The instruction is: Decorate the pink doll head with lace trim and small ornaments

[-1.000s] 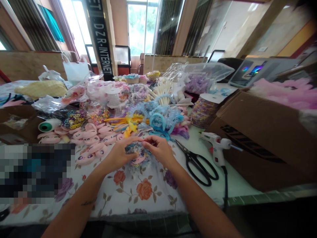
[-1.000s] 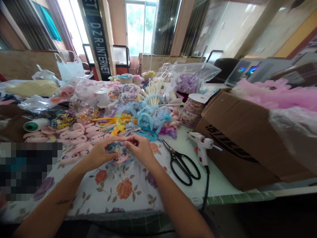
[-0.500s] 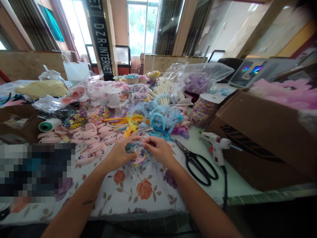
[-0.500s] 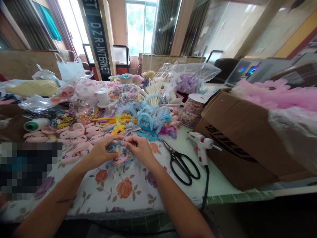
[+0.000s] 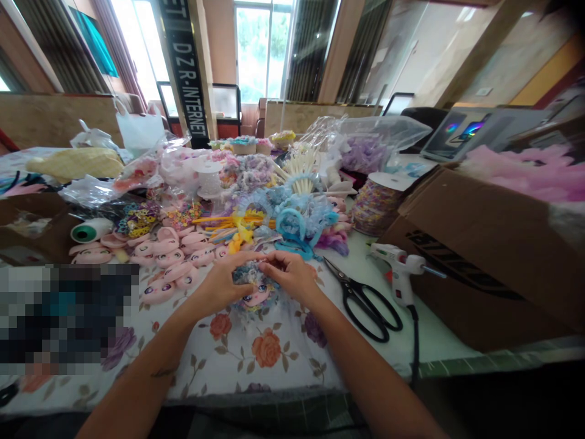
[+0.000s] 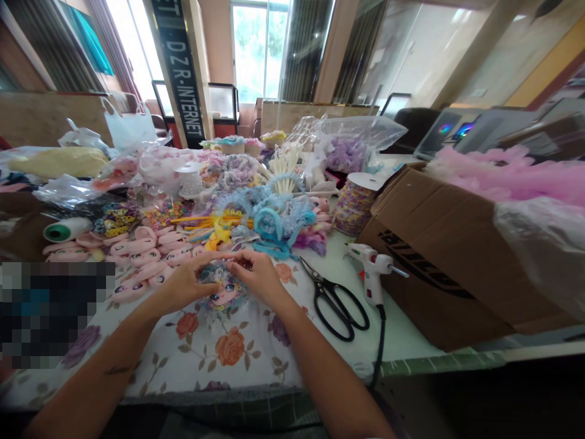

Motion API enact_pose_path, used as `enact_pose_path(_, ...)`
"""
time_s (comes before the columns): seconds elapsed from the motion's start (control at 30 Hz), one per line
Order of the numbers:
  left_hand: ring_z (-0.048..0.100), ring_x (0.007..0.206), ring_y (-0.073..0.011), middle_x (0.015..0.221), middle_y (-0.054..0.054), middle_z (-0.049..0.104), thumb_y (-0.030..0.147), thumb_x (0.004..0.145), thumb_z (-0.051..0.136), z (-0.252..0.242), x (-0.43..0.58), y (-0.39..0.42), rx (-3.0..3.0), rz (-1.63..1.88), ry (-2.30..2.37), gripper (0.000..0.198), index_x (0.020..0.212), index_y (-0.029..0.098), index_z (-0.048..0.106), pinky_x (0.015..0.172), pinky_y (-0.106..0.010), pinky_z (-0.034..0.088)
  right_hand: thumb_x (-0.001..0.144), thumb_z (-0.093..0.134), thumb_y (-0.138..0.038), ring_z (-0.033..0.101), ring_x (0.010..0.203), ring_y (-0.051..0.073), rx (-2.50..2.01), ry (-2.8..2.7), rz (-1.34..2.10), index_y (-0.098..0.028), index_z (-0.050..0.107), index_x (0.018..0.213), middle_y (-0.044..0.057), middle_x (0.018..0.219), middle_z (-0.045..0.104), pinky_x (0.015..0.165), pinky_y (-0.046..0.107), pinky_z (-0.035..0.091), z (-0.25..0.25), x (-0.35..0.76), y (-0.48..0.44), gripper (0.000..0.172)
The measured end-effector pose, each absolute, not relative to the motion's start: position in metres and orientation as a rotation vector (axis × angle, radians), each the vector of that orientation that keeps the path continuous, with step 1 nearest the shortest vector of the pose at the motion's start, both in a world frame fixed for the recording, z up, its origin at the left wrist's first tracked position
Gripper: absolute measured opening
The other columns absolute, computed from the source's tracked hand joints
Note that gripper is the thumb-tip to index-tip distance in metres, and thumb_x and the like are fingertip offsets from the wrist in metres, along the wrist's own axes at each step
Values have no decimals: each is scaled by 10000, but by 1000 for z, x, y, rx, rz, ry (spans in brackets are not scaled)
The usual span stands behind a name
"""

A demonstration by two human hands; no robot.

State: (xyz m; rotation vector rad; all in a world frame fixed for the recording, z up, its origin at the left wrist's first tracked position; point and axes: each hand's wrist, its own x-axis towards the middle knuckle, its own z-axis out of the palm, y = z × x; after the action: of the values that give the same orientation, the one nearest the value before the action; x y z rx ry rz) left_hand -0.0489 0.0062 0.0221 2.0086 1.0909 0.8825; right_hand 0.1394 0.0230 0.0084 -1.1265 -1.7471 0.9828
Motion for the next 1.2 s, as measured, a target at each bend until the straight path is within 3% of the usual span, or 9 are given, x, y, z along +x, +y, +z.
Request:
enact_pose_path(0.17,532,1182,-244,1249,-43,613,157,693,663,23,-50,5,2021,892,1103,542,1217,262,576,1044,-382,374,804,611,-392,408,563,109,-1094,-1740,1031,-163,660,740,-10,625,526,514,232,296,9,139,23,242)
enact_pose_path(0.43,551,1137,-224,1162,-45,635,118,691,639,21,-50,7,2026,929,1046,346,1019,227,638,1018,-349,384,794,621,-433,366,546,96,-1070,-1731,1069,-161,619,676,-23,602,479,508,234,276,8,139,23,297)
enact_pose_path(0.57,545,1134,-229,1148,-53,627,123,687,650,21,-50,7,2021,926,1075,384,1058,223,628,1015,-364,381,764,647,-432,379,538,91,-1072,-1667,1108,-158,625,673,-25,595,490,501,232,285,5,139,24,290)
enact_pose_path(0.77,523,1162,-247,1194,-40,610,168,692,682,20,-55,9,1959,952,1119,431,1106,267,619,1024,-394,364,694,702,-451,474,535,100,-1082,-1402,1300,-165,669,894,-5,698,576,499,240,387,15,146,23,350)
enact_pose_path(0.9,501,1192,-253,1219,-30,603,187,697,691,18,-59,12,1939,997,1093,459,1137,289,607,1022,-389,366,701,694,-450,490,575,112,-1112,-1417,1284,-155,682,811,-8,641,559,547,247,396,18,153,23,315)
enact_pose_path(1.2,510,1185,-264,1207,-49,610,192,693,703,18,-57,11,1936,985,1077,415,1094,276,637,1044,-413,348,717,660,-490,400,524,100,-1157,-1530,1119,-177,581,647,-30,569,476,485,231,312,7,149,25,331)
